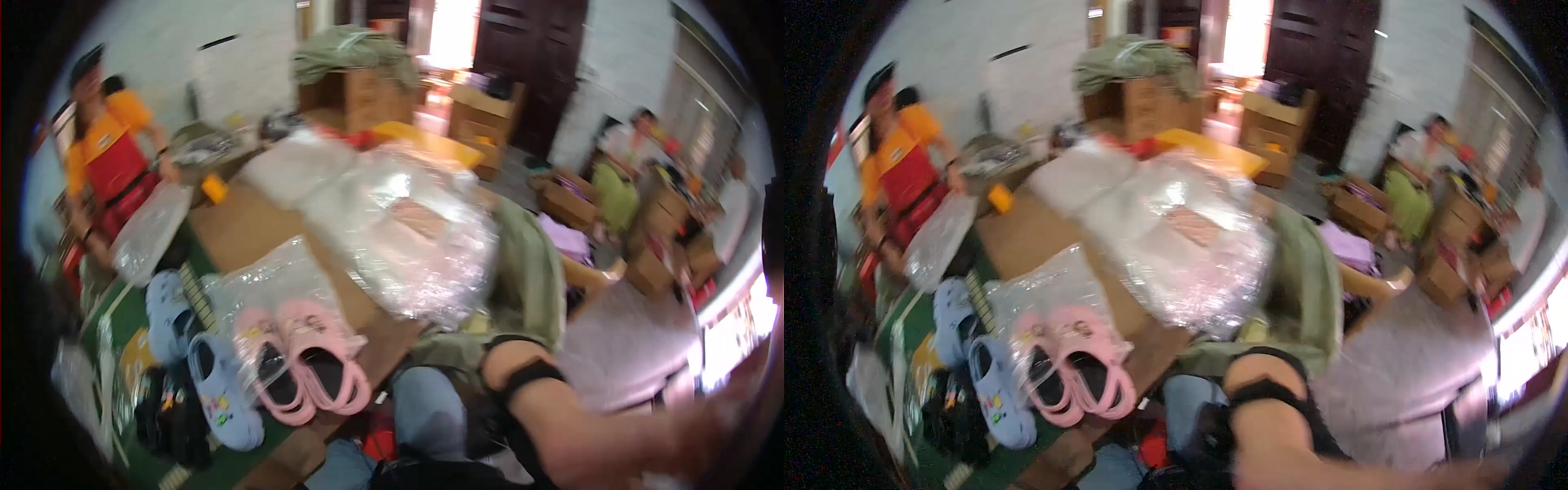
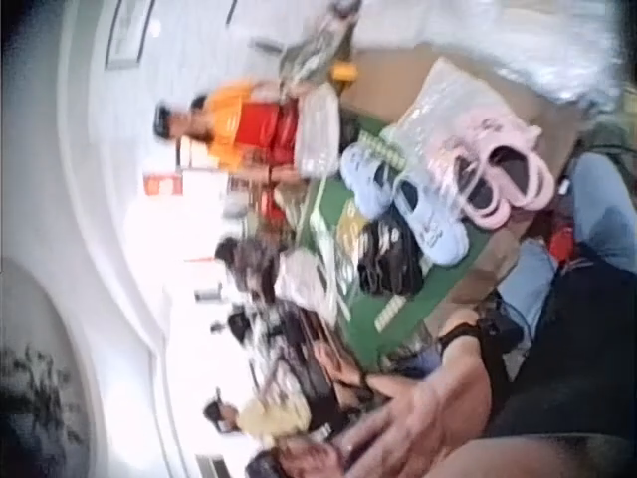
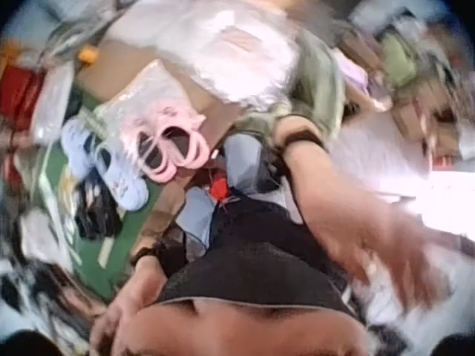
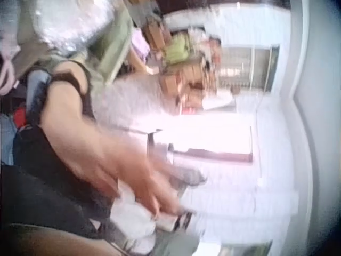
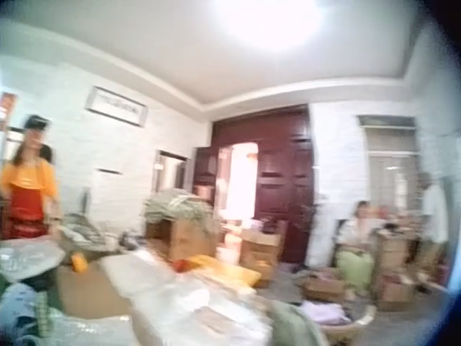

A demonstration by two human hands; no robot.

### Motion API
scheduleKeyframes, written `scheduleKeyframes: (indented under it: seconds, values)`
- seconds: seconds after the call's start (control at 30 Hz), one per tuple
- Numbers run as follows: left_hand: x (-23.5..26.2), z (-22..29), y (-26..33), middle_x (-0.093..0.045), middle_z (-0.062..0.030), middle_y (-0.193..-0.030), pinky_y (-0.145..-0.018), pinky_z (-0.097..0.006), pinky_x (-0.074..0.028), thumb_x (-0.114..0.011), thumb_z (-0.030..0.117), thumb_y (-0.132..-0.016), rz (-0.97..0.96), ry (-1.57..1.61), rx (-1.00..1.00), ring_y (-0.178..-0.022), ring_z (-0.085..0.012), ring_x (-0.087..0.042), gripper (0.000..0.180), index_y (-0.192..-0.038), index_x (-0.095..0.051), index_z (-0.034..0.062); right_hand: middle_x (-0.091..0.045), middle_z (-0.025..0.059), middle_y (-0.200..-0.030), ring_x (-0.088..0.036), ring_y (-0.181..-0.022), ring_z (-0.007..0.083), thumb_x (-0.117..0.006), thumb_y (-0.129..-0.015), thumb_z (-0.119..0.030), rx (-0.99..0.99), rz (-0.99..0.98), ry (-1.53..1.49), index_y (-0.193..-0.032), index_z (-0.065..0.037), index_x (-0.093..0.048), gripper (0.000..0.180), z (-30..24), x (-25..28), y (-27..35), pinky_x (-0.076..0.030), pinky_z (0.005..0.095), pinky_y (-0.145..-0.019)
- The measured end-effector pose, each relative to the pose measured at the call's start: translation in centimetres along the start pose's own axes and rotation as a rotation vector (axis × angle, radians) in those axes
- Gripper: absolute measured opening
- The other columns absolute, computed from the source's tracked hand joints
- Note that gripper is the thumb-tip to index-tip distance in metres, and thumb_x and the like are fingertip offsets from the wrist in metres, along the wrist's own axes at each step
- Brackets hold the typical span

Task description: The recorder is inspecting various pairs of decorated clog-style shoes and placing them into clear plastic bags at a shared workshop table.

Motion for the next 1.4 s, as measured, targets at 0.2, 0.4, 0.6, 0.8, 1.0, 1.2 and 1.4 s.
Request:
scheduleKeyframes:
  seconds: [0.2, 0.4, 0.6, 0.8, 1.0, 1.2, 1.4]
  values:
    - [0.8, -1.3, -0.5, -0.031, -0.0309, -0.144, -0.108, -0.057, -0.023, -0.058, 0.061, -0.082, 0.057, 0.006, -0.091, -0.135, -0.043, -0.029, 0.083, -0.146, -0.032, 0.0145, -0.042, 0.021, -0.133, -0.039, -0.125, 0.033, -0.061, -0.088, -0.022, -1.181, -0.195, 0.661, -0.127, -0.001, -0.047, 0.047, 6.3, 8.1, 17.6, -0.029, 0.0436, -0.104]
    - [-10.3, -6.5, 4.8, -0.026, -0.0337, -0.145, -0.108, -0.058, -0.024, -0.067, 0.058, -0.074, -0.587, -0.209, 0.417, -0.133, -0.0497, -0.027, 0.094, -0.146, -0.032, 0.0105, -0.016, 0.0244, -0.152, -0.022, -0.137, 0.0451, -0.08, -0.065, -0.048, -1.494, -0.947, 0.718, -0.147, -0.008, -0.022, 0.108, 4.0, 6.6, 34.5, -0.019, 0.0557, -0.109]
    - [-11.3, -7.0, 5.5, -0.023, -0.0368, -0.145, -0.108, -0.057, -0.024, -0.073, 0.057, -0.068, -0.486, -0.239, 0.333, -0.132, -0.0524, -0.026, 0.104, -0.147, -0.028, 0.0062, -0.003, 0.0266, -0.153, -0.008, -0.141, 0.046, -0.086, -0.047, -0.046, -1.712, -1.249, 0.568, -0.151, -0.019, -0.014, 0.13, 1.6, 5.5, 41.9, -0.009, 0.0624, -0.11]
    - [-10.8, -10.2, 6.5, -0.029, -0.0381, -0.14, -0.109, -0.053, -0.024, -0.079, 0.047, -0.067, -0.305, -0.064, 0.594, -0.13, -0.0512, -0.029, 0.105, -0.144, -0.027, -0.0025, -0.005, 0.0285, -0.153, -0.008, -0.141, 0.0464, -0.087, -0.041, -0.041, -1.594, -1.232, 0.706, -0.152, -0.02, -0.015, 0.134, 4.2, 6.9, 41.4, -0.01, 0.0602, -0.111]
    - [-10.4, -9.8, 6.1, -0.053, -0.0295, -0.124, -0.101, -0.047, -0.036, -0.075, 0.031, -0.077, -0.098, 0.023, 0.522, -0.117, -0.0445, -0.048, 0.071, -0.128, -0.046, -0.0079, -0.006, 0.0306, -0.152, -0.015, -0.137, 0.0511, -0.086, -0.04, -0.049, -1.713, -1.223, 0.55, -0.152, -0.016, -0.007, 0.14, 4.5, 7.1, 43.2, -0.018, 0.056, -0.111]
    - [-11.6, -11.3, 8.5, -0.04, -0.0265, -0.137, -0.109, -0.046, -0.025, -0.081, 0.021, -0.063, -0.069, 0.072, 0.697, -0.127, -0.0416, -0.038, 0.093, -0.138, -0.034, -0.0072, -0.023, 0.0286, -0.147, -0.025, -0.135, 0.0461, -0.079, -0.06, -0.049, -1.589, -0.946, 0.64, -0.147, -0.005, -0.02, 0.115, 4.0, 7.4, 41.6, -0.022, 0.0535, -0.11]
    - [-11.1, -11.0, 8.6, -0.053, -0.0157, -0.115, -0.089, -0.044, -0.039, -0.078, 0.012, -0.064, 0.019, -0.153, 0.693, -0.103, -0.0348, -0.05, 0.074, -0.132, -0.05, 0.0051, -0.033, 0.0161, -0.146, -0.026, -0.136, 0.0398, -0.077, -0.065, -0.048, -1.721, -0.981, 0.662, -0.142, -0.009, -0.035, 0.096, 5.8, 7.5, 41.7, -0.022, 0.0535, -0.108]
Point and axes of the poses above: each hand's wrist, its own y-axis away from the middle knuckle, its own x-axis out of the back of the hand, z = x × y, the point moved 10 cm from there along -y, towards the middle knuckle
